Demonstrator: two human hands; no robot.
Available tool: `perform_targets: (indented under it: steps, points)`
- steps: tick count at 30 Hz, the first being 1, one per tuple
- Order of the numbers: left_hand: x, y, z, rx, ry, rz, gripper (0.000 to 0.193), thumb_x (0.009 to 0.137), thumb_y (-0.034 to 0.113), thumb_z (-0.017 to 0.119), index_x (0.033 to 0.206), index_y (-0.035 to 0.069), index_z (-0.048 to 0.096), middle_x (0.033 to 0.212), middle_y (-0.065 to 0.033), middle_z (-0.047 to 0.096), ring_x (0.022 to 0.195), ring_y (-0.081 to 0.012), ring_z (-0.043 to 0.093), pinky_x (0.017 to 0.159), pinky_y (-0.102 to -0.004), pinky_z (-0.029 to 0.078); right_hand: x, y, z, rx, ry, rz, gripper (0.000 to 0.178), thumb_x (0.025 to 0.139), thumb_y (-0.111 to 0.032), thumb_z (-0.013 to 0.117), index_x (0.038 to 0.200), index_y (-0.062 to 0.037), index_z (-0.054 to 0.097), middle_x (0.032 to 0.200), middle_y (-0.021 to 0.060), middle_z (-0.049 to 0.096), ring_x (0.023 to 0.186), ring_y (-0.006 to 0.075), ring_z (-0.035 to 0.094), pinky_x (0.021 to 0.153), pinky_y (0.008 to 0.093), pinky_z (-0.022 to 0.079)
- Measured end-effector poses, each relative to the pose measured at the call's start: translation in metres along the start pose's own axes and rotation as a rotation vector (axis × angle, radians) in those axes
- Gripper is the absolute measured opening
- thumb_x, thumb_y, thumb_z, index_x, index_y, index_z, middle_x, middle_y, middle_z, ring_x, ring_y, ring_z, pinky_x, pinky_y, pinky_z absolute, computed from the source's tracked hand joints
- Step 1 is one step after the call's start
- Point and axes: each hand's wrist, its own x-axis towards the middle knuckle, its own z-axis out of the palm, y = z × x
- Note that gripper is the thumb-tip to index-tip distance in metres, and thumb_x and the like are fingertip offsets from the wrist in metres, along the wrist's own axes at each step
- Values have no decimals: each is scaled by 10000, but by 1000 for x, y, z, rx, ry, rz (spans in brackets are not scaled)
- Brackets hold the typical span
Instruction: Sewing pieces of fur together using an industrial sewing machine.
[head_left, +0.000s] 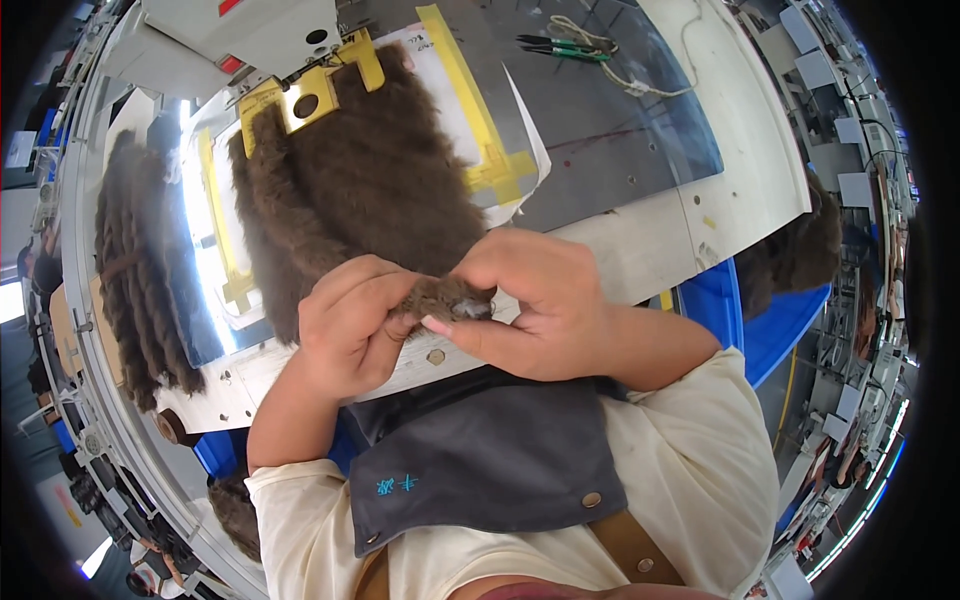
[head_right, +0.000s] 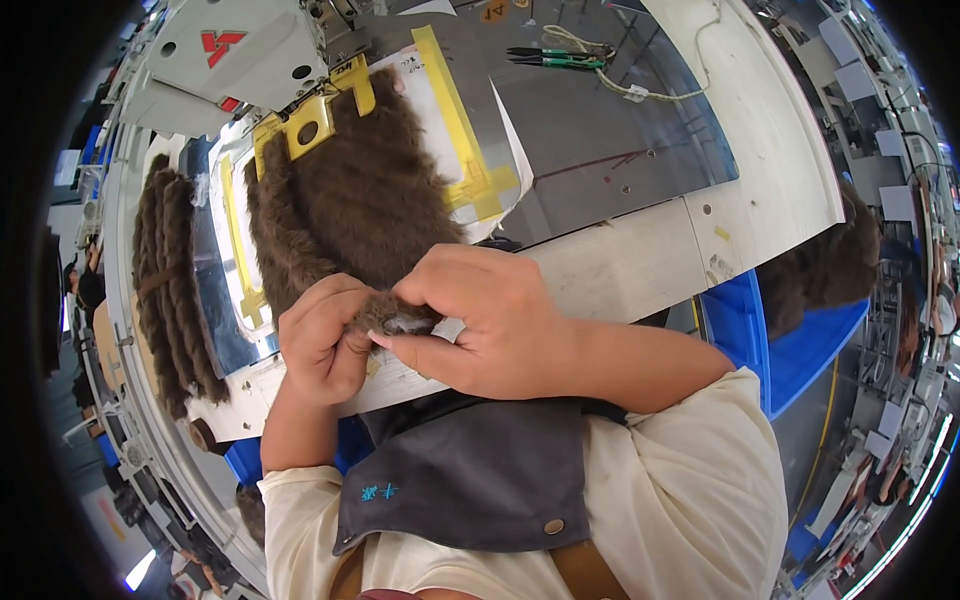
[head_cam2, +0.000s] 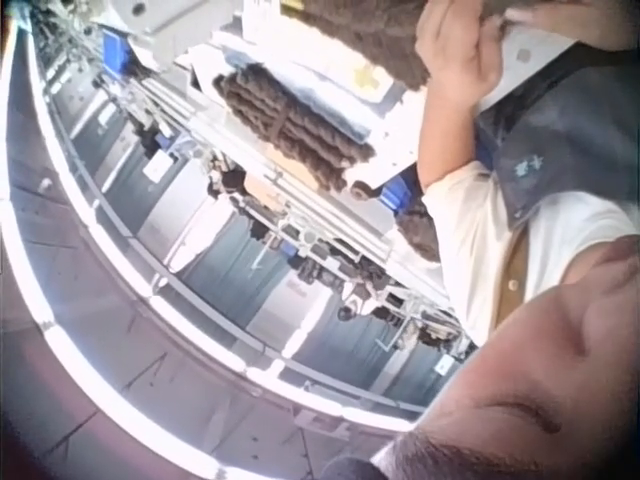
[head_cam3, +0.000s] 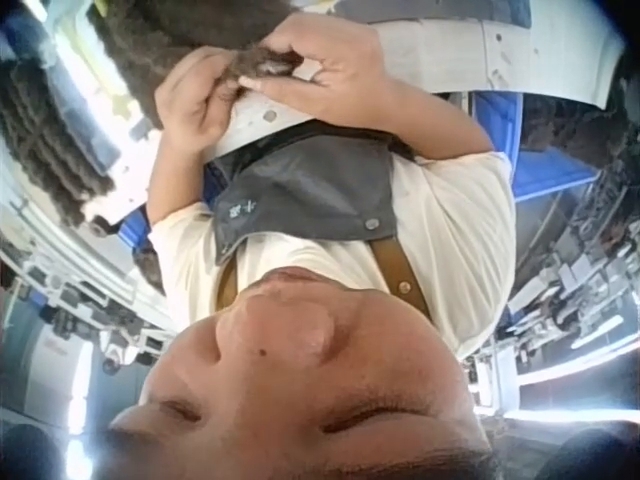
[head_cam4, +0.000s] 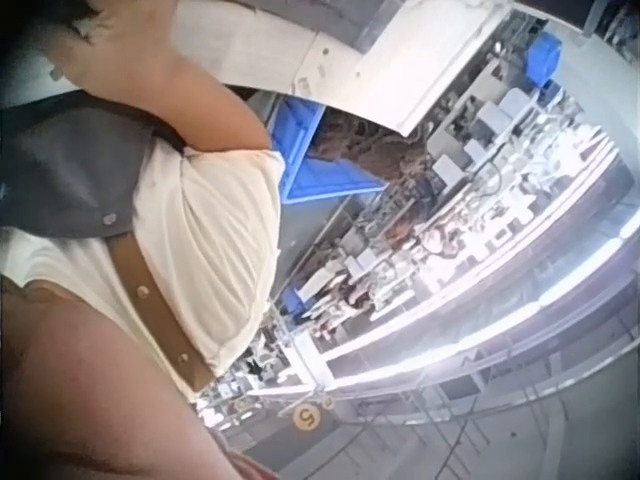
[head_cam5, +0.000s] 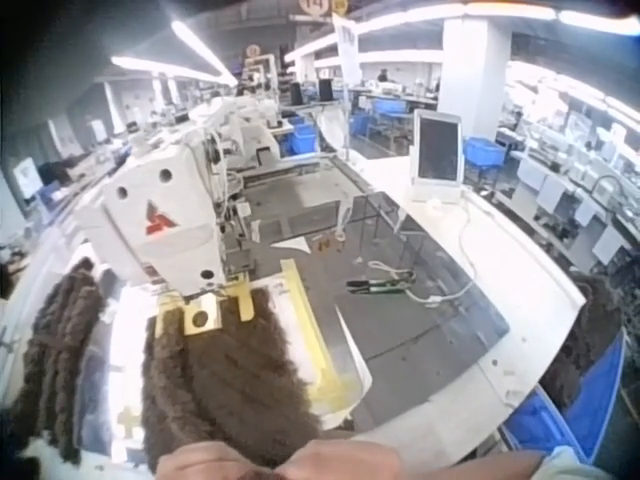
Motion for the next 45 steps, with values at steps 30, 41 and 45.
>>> perform_targets:
  steps: [30,41,45]
  points:
    - [74,-77,-75,374,-280,-354,291,904,93,647,1184,27,688,1103,-151,692,951,-344,680,836,-430,532,197,139,-14,-225,-537,366,303,864,-259,786,944,25,716,749,171,656,688,263,623,674,374,495]
    - [76,-118,-60,913,-295,86,317,777,141,629,1071,57,716,1095,-34,690,844,-190,605,737,-340,466,211,161,12,-525,-465,269,360,788,-324,808,1044,-78,746,899,161,727,869,389,690,752,457,546]
    - [81,-118,-54,939,-281,47,273,766,146,623,1015,58,691,1082,-39,681,804,-183,583,711,-335,452,212,158,10,-547,-351,212,366,770,-339,817,1044,-105,753,891,139,736,875,380,699,760,460,557]
